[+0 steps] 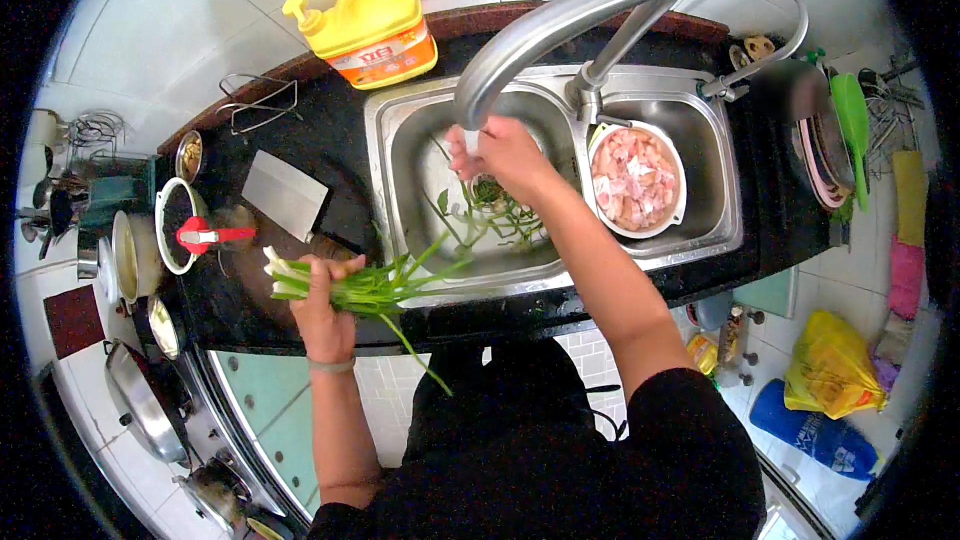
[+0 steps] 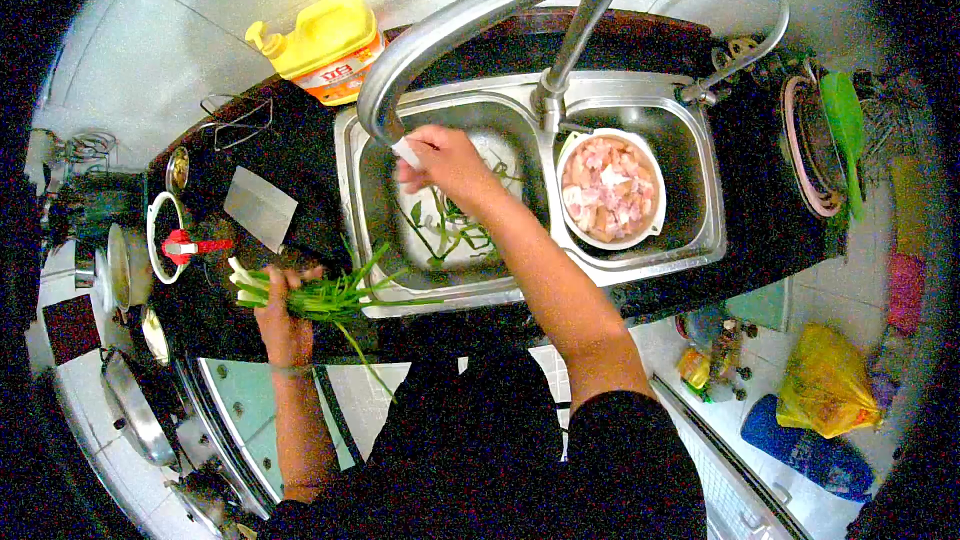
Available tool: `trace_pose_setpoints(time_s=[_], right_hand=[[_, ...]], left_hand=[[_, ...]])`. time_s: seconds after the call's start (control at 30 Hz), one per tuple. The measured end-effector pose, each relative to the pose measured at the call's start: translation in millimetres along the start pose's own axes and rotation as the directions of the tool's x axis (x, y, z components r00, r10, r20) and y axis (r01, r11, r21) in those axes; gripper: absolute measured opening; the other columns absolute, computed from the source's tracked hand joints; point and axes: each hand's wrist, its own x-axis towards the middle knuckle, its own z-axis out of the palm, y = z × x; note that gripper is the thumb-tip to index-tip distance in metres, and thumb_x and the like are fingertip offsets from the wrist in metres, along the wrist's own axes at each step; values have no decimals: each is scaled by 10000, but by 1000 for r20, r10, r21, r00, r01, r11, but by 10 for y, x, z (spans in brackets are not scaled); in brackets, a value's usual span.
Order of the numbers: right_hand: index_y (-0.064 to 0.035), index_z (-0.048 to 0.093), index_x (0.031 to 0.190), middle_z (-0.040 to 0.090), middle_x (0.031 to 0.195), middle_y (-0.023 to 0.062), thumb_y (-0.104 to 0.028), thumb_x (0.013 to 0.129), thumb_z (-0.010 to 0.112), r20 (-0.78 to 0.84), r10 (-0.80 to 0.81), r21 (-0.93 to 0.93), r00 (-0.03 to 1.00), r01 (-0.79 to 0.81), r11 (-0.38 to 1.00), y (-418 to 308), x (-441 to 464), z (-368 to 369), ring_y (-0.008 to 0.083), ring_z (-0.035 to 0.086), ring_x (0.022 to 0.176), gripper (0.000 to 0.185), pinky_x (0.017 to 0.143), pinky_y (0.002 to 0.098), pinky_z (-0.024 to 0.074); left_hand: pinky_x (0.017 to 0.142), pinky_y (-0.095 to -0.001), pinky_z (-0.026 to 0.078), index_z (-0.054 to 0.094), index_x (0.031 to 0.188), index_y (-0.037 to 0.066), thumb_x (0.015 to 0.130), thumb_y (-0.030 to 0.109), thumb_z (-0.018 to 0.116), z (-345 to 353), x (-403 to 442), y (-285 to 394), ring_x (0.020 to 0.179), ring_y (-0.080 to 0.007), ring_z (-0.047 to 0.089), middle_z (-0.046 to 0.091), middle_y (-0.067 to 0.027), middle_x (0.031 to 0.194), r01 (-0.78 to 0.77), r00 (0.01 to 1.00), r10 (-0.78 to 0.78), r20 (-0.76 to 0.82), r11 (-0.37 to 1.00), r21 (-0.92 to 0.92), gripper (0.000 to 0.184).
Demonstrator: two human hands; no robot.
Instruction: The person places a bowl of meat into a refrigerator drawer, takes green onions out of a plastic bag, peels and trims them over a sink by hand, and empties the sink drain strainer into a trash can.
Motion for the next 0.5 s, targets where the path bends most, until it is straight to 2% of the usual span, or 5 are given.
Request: trace_pose_setpoints(time_s=[0.2,0.27,0.33,0.4,0.5], right_hand=[[14,570,1053,629,894,120,-67,800,557,77,9,-211,997,7,978,171,379,-431,244,620,779,266,717,334,503],[-28,530,1144,597,1030,186,-30,776,542,134,-235,-871,963,228,436,893,700,-1052,300,576,960,368,839,384,462],[-106,423,1267,504,1181,213,-21,759,543,26,-133,-993,991,41,108,1491,748,-1410,358,468,1113,528,912,412,411],[-146,311,1336,436,1248,216,-2,730,557,-263,156,-958,952,-277,78,1495,476,-1282,384,434,1137,670,911,418,412],[-116,173,1368,428,1230,258,-34,725,567,-145,391,-988,909,-154,-8,1990,153,-1262,391,455,1105,759,899,406,415]], left_hand=[[753,-378,446,441,883,60,915,201,491,-232,-87,0,687,-164,459,435,-31,705,6,998,-5,-58,1000,13,153],[758,-379,446,441,883,60,916,196,488,-229,-114,12,690,-165,461,435,-32,704,16,998,-15,-66,1000,12,148],[762,-380,446,441,883,60,917,191,485,-263,-148,-4,693,-166,462,435,-33,703,29,997,-27,-78,999,14,143],[763,-383,447,444,885,62,918,181,481,-320,-175,-32,690,-169,464,437,-34,702,55,992,-56,-113,998,-12,129],[764,-394,448,445,890,65,916,174,482,-382,-212,-42,689,-172,468,440,-35,703,38,994,-37,-101,999,9,119]])
